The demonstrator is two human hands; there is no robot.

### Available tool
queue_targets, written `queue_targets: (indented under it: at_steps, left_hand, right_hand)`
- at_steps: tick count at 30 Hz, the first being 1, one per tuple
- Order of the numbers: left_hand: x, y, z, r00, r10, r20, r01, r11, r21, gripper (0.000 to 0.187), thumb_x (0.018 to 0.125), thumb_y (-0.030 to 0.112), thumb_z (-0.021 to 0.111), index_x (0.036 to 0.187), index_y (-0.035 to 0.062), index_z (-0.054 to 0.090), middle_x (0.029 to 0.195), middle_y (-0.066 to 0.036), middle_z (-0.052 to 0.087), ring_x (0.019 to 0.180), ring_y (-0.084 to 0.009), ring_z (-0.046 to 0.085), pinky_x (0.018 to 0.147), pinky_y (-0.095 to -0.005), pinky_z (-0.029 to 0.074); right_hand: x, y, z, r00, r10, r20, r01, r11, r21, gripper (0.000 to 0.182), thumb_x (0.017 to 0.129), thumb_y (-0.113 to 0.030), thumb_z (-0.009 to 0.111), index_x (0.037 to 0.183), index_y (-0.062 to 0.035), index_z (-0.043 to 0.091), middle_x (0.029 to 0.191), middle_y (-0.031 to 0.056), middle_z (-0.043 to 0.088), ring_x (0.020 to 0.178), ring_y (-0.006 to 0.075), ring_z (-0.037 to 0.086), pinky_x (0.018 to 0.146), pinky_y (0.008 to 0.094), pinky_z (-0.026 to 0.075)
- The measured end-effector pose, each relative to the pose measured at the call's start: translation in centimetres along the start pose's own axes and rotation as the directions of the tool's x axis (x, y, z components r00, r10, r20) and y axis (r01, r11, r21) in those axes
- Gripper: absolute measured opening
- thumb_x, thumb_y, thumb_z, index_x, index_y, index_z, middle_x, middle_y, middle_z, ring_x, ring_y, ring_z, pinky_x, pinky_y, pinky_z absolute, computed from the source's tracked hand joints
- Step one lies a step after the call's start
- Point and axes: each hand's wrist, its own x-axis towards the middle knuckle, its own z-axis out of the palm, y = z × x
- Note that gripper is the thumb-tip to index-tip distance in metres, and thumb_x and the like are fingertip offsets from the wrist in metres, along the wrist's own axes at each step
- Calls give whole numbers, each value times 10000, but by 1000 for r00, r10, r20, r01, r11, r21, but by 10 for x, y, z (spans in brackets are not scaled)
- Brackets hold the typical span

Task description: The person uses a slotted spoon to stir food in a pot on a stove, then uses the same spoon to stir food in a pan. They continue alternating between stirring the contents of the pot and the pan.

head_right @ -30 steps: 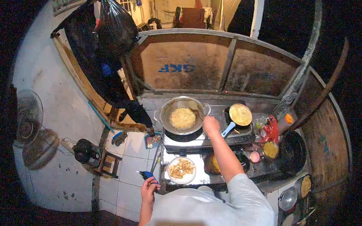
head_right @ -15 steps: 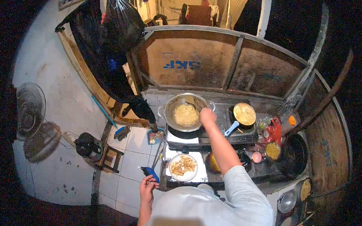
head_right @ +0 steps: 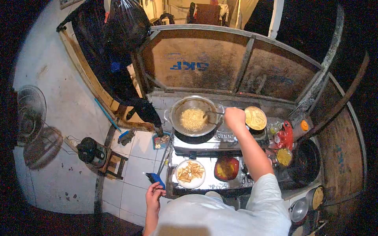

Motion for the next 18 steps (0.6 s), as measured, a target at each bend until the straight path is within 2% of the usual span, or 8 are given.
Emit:
queue_targets:
  at_steps: [3,6,9,11,14,16,18]
  left_hand:
    - [1,-3,0,1000,1,7,-1,1000,-14,356,842,38,547,1188,-25,494,998,-119,564,779,-178,608,683,-278,496]
    - [2,-1,3,1000,-3,16,3,1000,-14,356,843,46,556,1186,-25,493,992,-117,566,781,-178,608,682,-275,490]
    - [2,2,7,1000,-16,15,17,999,-27,355,839,39,555,1183,-26,495,986,-114,568,782,-172,608,679,-272,493]
    - [3,0,8,999,-21,25,22,999,-31,355,837,34,552,1183,-25,496,987,-114,569,782,-169,609,676,-271,495]
    - [3,3,8,1000,-16,24,16,1000,-23,355,836,27,548,1184,-23,497,988,-112,569,781,-165,610,674,-270,497]
    - [2,3,8,1000,-10,12,10,1000,-26,354,836,25,545,1184,-22,498,989,-110,568,782,-164,612,673,-269,497]
    - [2,0,6,1000,-14,13,15,999,-32,354,837,25,543,1185,-20,497,990,-109,568,782,-165,613,671,-268,496]
  right_hand:
    - [-7,0,-4,999,-28,32,29,999,-34,169,727,-134,550,734,-45,694,803,192,672,754,329,672,647,421,542]
    - [-10,-5,23,992,-78,100,82,996,-34,184,742,-143,540,734,-38,691,799,203,667,740,336,671,634,427,542]
    - [-16,-22,53,991,-105,82,97,991,91,191,754,-140,532,750,-31,689,795,210,665,729,350,668,624,437,540]
    - [-16,-30,67,990,-69,123,58,994,90,175,751,-127,551,780,-35,696,818,200,672,758,339,673,647,428,546]
    - [-20,-34,52,993,-7,117,-6,993,115,173,750,-118,557,802,-33,698,837,199,674,773,337,675,662,424,548]
    - [-30,-40,10,993,34,114,-50,988,145,176,754,-108,551,808,-25,696,845,202,673,778,338,674,669,424,549]
    - [-23,-42,19,998,27,65,-36,989,144,177,760,-100,544,809,-25,696,843,197,675,787,335,675,669,424,549]
